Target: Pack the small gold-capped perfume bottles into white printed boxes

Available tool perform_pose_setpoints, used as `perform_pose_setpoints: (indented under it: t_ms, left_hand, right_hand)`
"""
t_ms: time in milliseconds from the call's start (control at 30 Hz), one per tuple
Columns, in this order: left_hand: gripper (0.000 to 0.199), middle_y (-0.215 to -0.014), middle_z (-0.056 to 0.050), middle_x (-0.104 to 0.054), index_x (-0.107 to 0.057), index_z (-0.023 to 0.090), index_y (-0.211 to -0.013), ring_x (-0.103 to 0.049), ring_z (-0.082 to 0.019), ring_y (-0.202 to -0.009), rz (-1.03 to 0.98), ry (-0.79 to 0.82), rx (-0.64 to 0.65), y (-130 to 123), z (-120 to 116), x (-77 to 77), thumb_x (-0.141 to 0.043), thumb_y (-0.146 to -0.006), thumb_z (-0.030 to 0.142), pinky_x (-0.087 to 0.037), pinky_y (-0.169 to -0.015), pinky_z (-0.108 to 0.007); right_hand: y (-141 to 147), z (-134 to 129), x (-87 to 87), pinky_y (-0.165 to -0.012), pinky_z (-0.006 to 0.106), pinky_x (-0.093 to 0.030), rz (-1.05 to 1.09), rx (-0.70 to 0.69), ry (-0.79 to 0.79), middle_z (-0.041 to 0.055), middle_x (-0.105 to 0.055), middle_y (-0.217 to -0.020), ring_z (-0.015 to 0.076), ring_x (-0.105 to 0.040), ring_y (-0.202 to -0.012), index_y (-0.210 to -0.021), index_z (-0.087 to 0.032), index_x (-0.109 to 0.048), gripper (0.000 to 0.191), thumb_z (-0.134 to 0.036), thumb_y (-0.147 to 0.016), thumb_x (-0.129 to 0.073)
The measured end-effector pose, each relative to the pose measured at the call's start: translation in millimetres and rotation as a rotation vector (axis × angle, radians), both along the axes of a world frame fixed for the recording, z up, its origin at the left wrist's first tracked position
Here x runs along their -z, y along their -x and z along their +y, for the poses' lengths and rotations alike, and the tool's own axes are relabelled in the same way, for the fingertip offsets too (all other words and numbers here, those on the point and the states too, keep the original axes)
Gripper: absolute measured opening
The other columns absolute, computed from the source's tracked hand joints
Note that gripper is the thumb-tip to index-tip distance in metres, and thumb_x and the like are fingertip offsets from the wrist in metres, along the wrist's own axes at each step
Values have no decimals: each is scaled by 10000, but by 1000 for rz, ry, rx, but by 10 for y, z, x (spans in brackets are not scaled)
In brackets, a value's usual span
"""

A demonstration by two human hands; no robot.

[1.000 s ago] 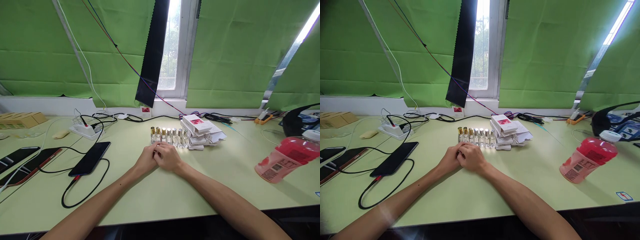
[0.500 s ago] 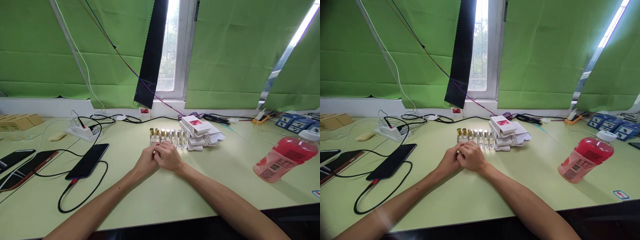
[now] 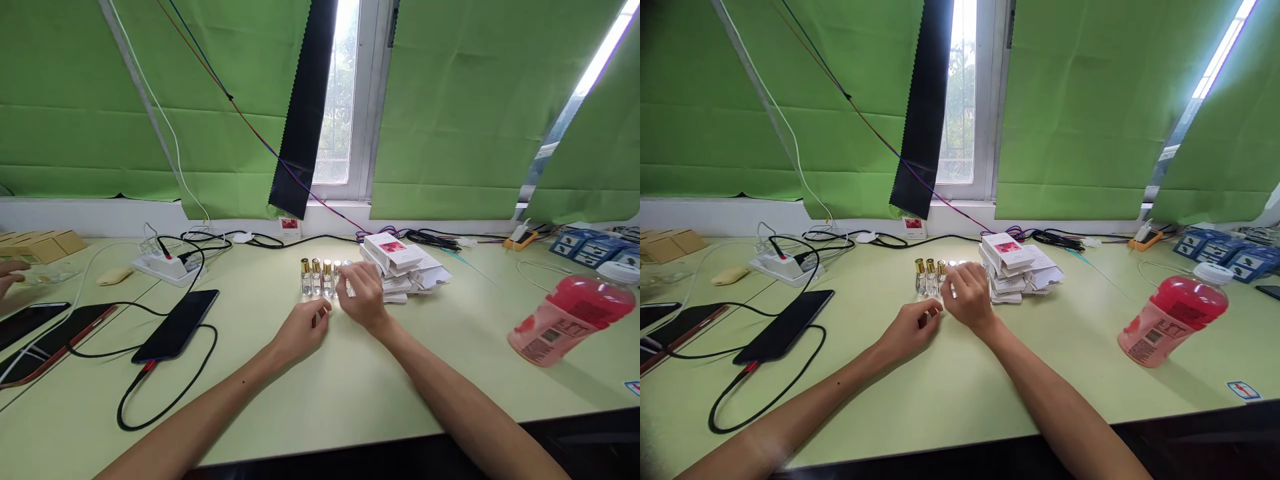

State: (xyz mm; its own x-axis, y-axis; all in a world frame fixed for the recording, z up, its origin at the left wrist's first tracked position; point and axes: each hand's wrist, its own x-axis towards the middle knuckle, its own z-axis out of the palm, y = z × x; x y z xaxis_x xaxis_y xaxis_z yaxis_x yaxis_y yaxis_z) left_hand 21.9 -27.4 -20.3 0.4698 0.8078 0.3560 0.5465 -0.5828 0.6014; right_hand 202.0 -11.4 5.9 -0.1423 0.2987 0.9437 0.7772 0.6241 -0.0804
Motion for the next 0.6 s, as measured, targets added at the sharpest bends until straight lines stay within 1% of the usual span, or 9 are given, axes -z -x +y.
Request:
perform_pose_setpoints:
  t_ms: [100, 200, 267, 367, 500, 600]
  left_hand:
    - [139, -754, 6, -656, -640, 197, -934, -505, -108, -555, 40, 13, 19, -6, -22, 13, -511, -885, 212, -398, -565, -246]
    - [146, -740, -2, -655, -653, 194, -918, -500, -114, -549, 50, 22, 32, -7, -43, 5, -513, -887, 219, -391, -548, -251]
    - [153, -729, -8, -654, -661, 191, -909, -498, -118, -546, 46, 26, 39, -8, -51, -3, -513, -884, 221, -385, -538, -255]
    - [159, -722, -11, -657, -669, 189, -903, -497, -121, -547, 45, 15, 50, -12, -54, -8, -514, -871, 208, -386, -545, -260]
    - [168, -734, -13, -659, -667, 192, -909, -504, -123, -546, 66, 6, 55, -18, -53, -8, -503, -874, 201, -391, -552, -263]
    - [174, -733, -12, -649, -664, 191, -911, -514, -128, -555, 89, 2, 55, -20, -61, -12, -492, -884, 198, -396, -560, -264]
  right_hand:
    - [-242, 43, -130, -893, 411, -441, 59, 190, -63, 92, -707, -943, 242, -626, -936, -1034, -201, -670, 218, -134, -919, -498]
    - [-482, 94, -235, -966, 455, -406, 138, 416, -17, 127, -680, -1079, 279, -589, -1069, -1071, -196, -675, 243, -181, -929, -478]
    - [-605, 125, -283, -987, 472, -390, 210, 514, 19, 141, -658, -1138, 298, -559, -1122, -1094, -193, -671, 264, -198, -937, -460]
    - [-713, 164, -310, -975, 471, -387, 244, 603, 71, 152, -644, -1168, 313, -550, -1109, -1091, -187, -669, 266, -252, -944, -457]
    - [-754, 202, -274, -987, 473, -375, 207, 647, 161, 169, -632, -1203, 327, -540, -1100, -1140, -169, -667, 317, -346, -957, -479]
    - [-748, 220, -226, -1035, 489, -346, 168, 661, 210, 173, -632, -1219, 330, -530, -1114, -1175, -158, -673, 374, -414, -972, -492]
